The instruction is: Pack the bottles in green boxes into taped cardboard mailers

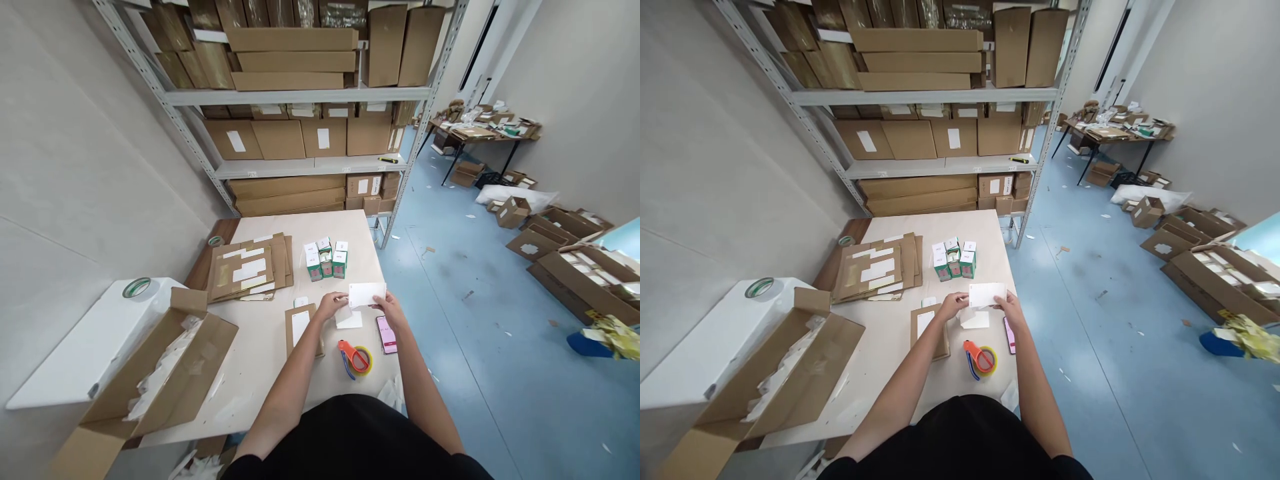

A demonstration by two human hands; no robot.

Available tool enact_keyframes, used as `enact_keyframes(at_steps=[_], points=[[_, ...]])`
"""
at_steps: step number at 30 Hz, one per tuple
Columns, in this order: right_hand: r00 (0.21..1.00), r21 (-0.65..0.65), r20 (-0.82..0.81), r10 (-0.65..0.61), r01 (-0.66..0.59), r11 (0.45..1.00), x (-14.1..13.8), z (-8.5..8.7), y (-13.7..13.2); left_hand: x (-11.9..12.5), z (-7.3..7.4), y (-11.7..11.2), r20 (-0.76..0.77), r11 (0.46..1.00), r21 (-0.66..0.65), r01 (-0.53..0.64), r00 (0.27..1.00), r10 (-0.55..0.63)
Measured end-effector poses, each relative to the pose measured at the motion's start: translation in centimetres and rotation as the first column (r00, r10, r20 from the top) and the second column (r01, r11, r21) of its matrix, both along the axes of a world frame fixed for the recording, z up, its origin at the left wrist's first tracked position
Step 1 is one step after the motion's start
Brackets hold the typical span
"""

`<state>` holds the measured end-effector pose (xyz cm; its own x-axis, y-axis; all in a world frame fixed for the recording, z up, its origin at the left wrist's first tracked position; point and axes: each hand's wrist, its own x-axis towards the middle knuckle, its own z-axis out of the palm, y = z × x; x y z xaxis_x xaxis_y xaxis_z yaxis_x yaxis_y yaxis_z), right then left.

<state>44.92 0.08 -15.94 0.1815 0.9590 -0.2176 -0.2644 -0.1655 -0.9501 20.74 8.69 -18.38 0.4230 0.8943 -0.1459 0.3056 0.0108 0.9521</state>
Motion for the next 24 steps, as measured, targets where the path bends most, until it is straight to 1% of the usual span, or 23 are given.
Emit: enact_keyframes(at_steps=[2,3,5,6,7,9,10,11,12,13,14,15,17,19,21,24], points=[[0.998,0.01,0.029,0.061,-0.062,0.998,-1.4,0.0,0.1,0.7,0.2,-0.4,-0.037,0.998,0.04,-0.053,0.998,0.055],[0.994,0.014,0.063,0.086,-0.087,0.996,-1.7,0.1,0.0,0.7,0.5,-0.6,-0.03,0.995,0.034,-0.095,0.995,0.096],[0.978,0.015,0.172,0.116,-0.121,0.993,-2.0,0.4,-0.2,0.2,1.5,-1.0,0.025,0.987,-0.02,-0.16,0.987,0.161],[0.963,0.012,0.234,0.131,-0.137,0.99,-2.0,0.6,-0.3,-0.3,2.1,-1.2,0.055,0.986,-0.047,-0.159,0.985,0.161],[0.946,0.011,0.29,0.147,-0.157,0.988,-2.0,1.0,-0.3,-0.9,2.8,-1.5,0.073,0.991,-0.058,-0.123,0.989,0.127],[0.917,0.019,0.363,0.166,-0.186,0.982,-2.3,1.7,-0.2,-1.9,3.8,-2.2,0.047,0.999,-0.034,-0.006,0.999,0.008],[0.915,0.032,0.371,0.159,-0.183,0.982,-2.6,2.1,0.1,-2.4,4.2,-2.6,0.015,0.999,-0.022,0.036,0.999,-0.036],[0.923,0.054,0.36,0.131,-0.161,0.985,-3.1,2.4,0.3,-2.8,4.4,-3.1,-0.013,0.999,-0.02,0.048,0.999,-0.049],[0.938,0.078,0.334,0.088,-0.121,0.99,-3.6,2.6,0.6,-3.1,4.6,-3.6,-0.023,0.999,-0.027,0.026,0.999,-0.027],[0.953,0.098,0.3,0.04,-0.073,0.993,-4.1,2.8,0.9,-3.3,4.7,-4.1,-0.008,0.999,-0.044,-0.024,1.0,0.024],[0.964,0.105,0.264,0.001,-0.03,0.994,-4.7,2.9,1.0,-3.5,4.7,-4.5,0.03,0.994,-0.068,-0.09,0.995,0.092],[0.972,0.097,0.236,-0.013,-0.01,0.995,-5.3,2.9,1.1,-3.7,4.8,-4.9,0.082,0.983,-0.096,-0.155,0.983,0.163],[0.976,0.054,0.212,0.041,-0.053,0.997,-6.3,2.9,1.0,-3.9,5.0,-5.5,0.177,0.953,-0.146,-0.267,0.94,0.291],[0.97,0.023,0.205,0.128,-0.136,0.991,-7.2,3.0,0.5,-4.0,5.3,-5.8,0.217,0.924,-0.17,-0.341,0.902,0.373],[0.969,0.023,0.183,0.168,-0.175,0.984,-8.0,3.1,-0.1,-4.0,5.8,-5.9,0.208,0.908,-0.165,-0.384,0.887,0.413],[0.978,0.034,0.143,0.153,-0.16,0.987,-8.9,3.5,-0.6,-3.8,6.5,-5.9,0.209,0.896,-0.174,-0.408,0.874,0.439]])
